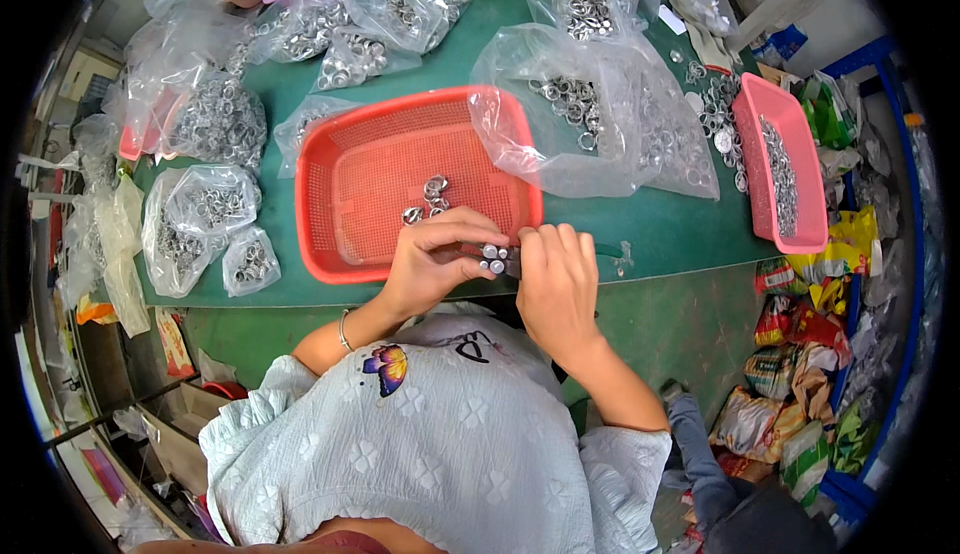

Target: The person assembles small metal hardware components, likely snap fasteners, at a workbench. They pick up individual parts from a red tray and plastic bags, use pliers to manipulate and join the pieces, and place the finished units back into the tray. The workspace is cluttered with numerous bags of parts and other tools.

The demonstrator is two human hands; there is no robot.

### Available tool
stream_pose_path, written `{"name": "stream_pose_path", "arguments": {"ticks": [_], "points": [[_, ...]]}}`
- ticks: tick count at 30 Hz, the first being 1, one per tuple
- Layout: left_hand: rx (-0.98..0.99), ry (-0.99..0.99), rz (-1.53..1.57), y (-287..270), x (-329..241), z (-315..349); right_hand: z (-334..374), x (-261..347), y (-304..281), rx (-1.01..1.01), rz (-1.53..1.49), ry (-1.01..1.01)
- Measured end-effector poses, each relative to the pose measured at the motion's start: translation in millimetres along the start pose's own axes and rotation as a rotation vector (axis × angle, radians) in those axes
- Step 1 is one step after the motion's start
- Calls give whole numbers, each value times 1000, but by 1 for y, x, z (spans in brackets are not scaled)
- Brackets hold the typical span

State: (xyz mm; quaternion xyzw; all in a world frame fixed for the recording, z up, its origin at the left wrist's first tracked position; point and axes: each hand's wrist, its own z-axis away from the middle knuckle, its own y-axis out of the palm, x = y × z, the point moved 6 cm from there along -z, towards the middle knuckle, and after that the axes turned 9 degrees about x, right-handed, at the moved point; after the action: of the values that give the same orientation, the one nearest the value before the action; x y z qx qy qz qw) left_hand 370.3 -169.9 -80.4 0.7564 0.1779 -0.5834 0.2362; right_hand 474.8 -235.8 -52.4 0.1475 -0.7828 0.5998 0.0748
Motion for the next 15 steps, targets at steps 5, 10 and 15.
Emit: {"name": "stream_pose_path", "arguments": {"ticks": [5,10,15], "points": [[-42,-33,8,-2,5,1,-4,-3,4,-51,42,-14],[-65,-44,-107,-5,5,2,-8,-4,8,-71,57,-43],[-80,-42,-45,-6,7,2,-10,-4,9,-69,81,-66]]}}
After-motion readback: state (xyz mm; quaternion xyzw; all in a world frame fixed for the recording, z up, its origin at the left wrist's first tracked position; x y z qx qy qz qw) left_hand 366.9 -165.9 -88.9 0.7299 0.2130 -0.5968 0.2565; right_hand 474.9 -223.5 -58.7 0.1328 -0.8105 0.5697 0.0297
